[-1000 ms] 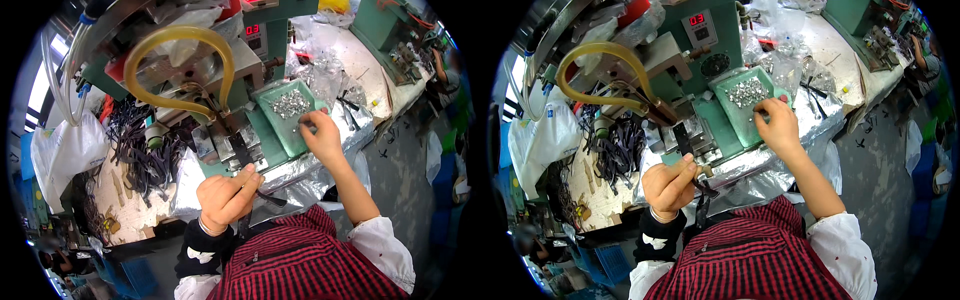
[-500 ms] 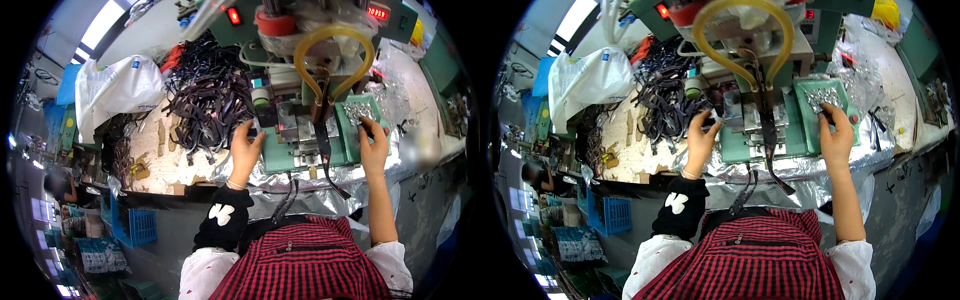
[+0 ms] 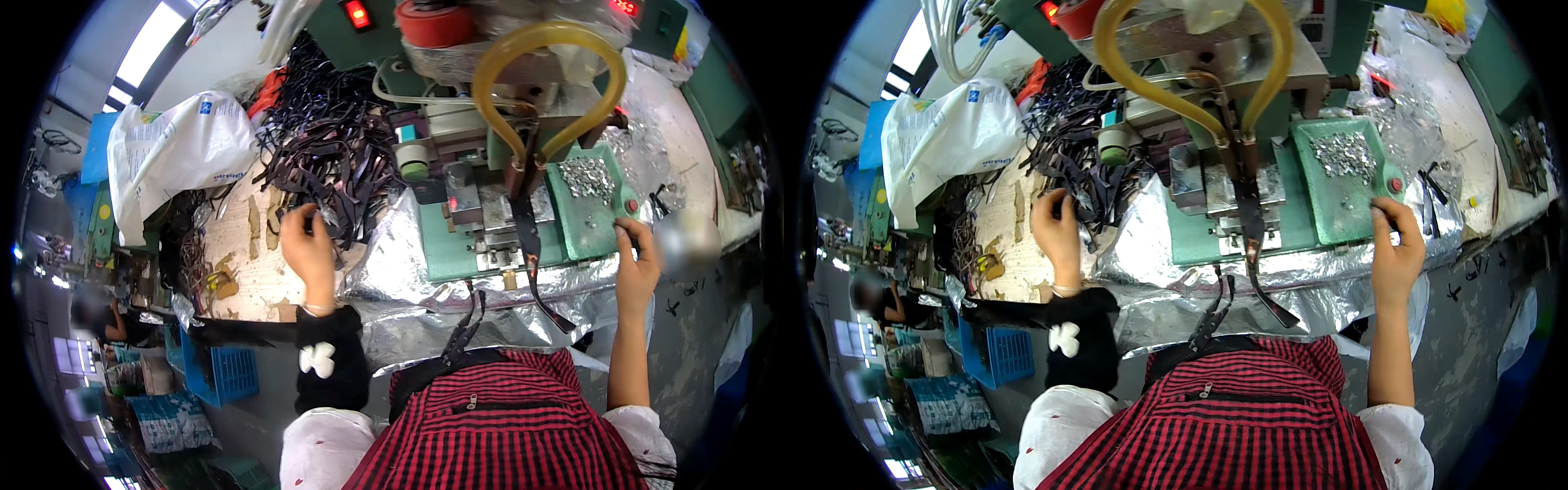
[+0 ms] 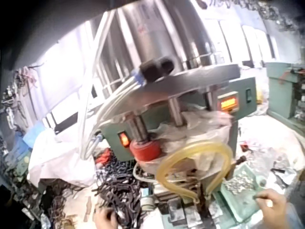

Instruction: The person repeatedly picks up small metallic components and dark strap-like pieces, places them into a green machine, and operates a lever to process them. The person continues this cycle, handling the components one at a time and sorting them on the workbench.

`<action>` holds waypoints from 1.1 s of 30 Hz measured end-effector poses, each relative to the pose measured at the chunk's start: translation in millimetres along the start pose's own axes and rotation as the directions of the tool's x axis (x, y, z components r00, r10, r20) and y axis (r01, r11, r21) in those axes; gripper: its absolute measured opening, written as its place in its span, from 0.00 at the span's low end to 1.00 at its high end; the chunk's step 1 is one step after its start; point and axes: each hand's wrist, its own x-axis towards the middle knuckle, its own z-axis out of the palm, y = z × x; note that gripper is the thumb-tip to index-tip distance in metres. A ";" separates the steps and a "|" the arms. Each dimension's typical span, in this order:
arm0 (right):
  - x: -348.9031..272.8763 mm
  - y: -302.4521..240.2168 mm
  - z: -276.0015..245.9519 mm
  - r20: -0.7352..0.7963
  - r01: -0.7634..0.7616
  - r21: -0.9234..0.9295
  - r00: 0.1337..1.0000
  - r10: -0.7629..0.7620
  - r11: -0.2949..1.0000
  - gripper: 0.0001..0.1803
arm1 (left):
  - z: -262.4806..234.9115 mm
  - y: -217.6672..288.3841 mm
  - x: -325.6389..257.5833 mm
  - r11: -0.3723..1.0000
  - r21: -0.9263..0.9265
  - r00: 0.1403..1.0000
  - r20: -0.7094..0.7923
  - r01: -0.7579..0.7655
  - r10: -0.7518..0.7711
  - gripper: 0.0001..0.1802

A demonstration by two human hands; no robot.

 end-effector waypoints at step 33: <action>2.6 4.0 22.2 0.189 0.108 -0.186 0.979 -0.073 0.976 0.17 | -17.4 219.2 -36.4 0.448 -0.574 0.641 -0.184 -0.685 0.745 0.14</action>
